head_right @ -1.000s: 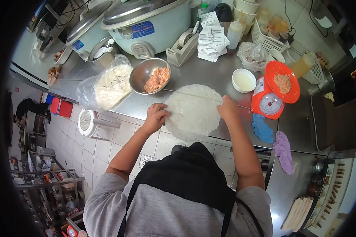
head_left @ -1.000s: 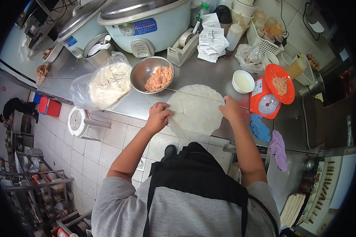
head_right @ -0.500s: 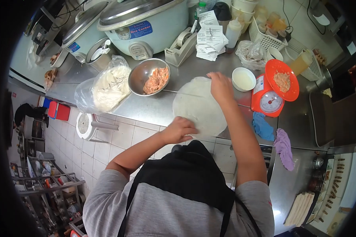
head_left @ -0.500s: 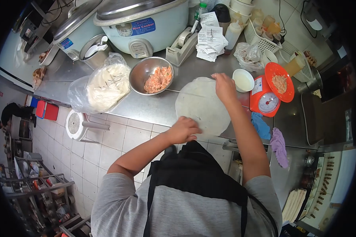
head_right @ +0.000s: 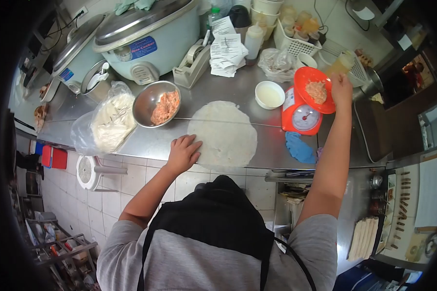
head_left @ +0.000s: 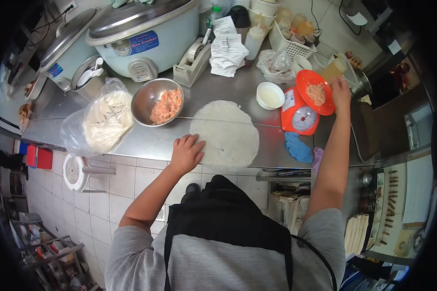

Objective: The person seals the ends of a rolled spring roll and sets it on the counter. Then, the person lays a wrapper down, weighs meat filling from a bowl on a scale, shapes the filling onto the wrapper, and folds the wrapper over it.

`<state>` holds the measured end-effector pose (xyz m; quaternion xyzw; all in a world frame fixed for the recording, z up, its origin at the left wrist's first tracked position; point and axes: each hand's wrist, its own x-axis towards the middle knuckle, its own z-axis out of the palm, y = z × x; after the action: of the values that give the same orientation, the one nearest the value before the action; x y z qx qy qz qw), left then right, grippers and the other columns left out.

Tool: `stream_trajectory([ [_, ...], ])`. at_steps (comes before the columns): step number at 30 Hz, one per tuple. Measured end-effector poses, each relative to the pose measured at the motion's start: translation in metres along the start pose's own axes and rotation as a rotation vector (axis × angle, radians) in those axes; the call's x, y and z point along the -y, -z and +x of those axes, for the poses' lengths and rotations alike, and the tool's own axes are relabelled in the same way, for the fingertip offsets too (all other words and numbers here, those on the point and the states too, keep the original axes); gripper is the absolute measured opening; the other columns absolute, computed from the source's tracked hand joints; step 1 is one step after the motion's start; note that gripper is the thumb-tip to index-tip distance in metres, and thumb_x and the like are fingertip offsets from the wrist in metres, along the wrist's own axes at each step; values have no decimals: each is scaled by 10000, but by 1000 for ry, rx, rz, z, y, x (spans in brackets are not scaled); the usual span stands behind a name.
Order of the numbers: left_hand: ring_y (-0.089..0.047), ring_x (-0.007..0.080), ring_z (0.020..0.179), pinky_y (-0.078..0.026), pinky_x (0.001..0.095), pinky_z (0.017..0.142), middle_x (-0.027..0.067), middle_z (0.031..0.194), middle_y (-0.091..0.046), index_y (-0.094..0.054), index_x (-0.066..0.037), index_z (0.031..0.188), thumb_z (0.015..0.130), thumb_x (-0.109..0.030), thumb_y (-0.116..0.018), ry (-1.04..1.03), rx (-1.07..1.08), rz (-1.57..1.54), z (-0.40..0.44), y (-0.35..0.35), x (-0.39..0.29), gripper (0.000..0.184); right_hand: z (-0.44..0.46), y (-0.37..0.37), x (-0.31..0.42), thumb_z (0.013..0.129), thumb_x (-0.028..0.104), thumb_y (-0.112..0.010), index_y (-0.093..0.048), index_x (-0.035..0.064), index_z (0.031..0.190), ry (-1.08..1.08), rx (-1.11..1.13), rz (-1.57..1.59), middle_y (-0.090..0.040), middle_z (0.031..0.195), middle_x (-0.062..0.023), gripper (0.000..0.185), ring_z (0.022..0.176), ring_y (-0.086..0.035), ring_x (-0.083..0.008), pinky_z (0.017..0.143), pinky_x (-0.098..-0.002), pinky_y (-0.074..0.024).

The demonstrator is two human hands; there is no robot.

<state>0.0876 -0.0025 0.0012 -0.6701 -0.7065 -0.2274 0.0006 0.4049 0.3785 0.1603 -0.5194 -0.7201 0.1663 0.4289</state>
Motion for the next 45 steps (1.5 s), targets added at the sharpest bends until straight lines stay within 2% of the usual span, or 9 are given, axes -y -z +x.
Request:
stream_trajectory([
  [8,-415,288,1101,-312,430,877,94,1172,-478,-580,-149,1075,694,-218,-635,78,-33,27,-13,-5,-15,391,-16,-33,4,742,398,-622,-482,-33,1182,-87,474,-360,-560,1116,-213,631,978,-579,-250,841,-324,-432],
  [11,-411,292,1108,-310,431,888,96,1184,-474,-571,-149,1095,695,-203,-634,112,-22,24,-13,-5,-19,408,-21,-49,2,719,322,-652,-509,-15,1143,72,320,-604,-573,1083,-210,560,912,-606,-236,794,-339,-460],
  [20,-406,292,1108,-319,430,868,101,1180,-471,-566,-148,1088,694,-212,-628,99,-59,30,-15,-9,-18,404,0,-34,-23,666,287,-692,-543,3,1108,-218,497,71,-564,1100,-200,547,933,-596,-286,793,-364,-466],
  [23,-406,292,1109,-319,428,868,103,1181,-470,-565,-149,1092,694,-217,-627,92,-50,27,-15,-8,-16,409,12,-39,-28,681,385,-649,-538,-14,1128,-18,247,-469,-556,1114,-200,609,941,-597,-263,808,-370,-459],
  [26,-403,291,1111,-317,429,875,103,1187,-466,-564,-149,1096,695,-218,-627,99,-36,6,-15,-6,-17,412,17,-44,-12,706,457,-589,-511,-15,1172,-54,329,-485,-557,1106,-197,668,954,-590,-267,833,-377,-450],
  [29,-400,292,1114,-314,430,888,103,1195,-461,-562,-148,1100,694,-212,-628,112,-23,-8,-14,-5,-17,415,4,-55,-11,749,415,-546,-532,31,1161,-262,568,-345,-556,1102,-203,563,977,-576,-299,853,-390,-444],
  [35,-406,283,1103,-320,427,864,96,1173,-471,-568,-155,1082,694,-231,-627,94,-47,-6,-14,-7,-15,400,-40,-37,27,774,302,-490,-604,79,995,-35,343,-793,-581,1028,-219,333,975,-566,-319,838,-429,-443],
  [38,-409,281,1102,-325,427,857,89,1171,-472,-566,-158,1075,702,-237,-624,94,-50,-8,-14,-5,-15,386,-44,-30,26,759,253,-533,-588,55,968,-25,328,-724,-604,947,-198,294,918,-593,-288,777,-399,-473],
  [45,-400,289,1111,-309,426,885,95,1187,-463,-558,-151,1096,702,-220,-623,108,-42,-42,-14,-6,-14,405,-31,6,26,814,132,-564,-535,33,1000,-361,616,620,-557,766,-32,213,638,-540,-89,543,-215,-449],
])
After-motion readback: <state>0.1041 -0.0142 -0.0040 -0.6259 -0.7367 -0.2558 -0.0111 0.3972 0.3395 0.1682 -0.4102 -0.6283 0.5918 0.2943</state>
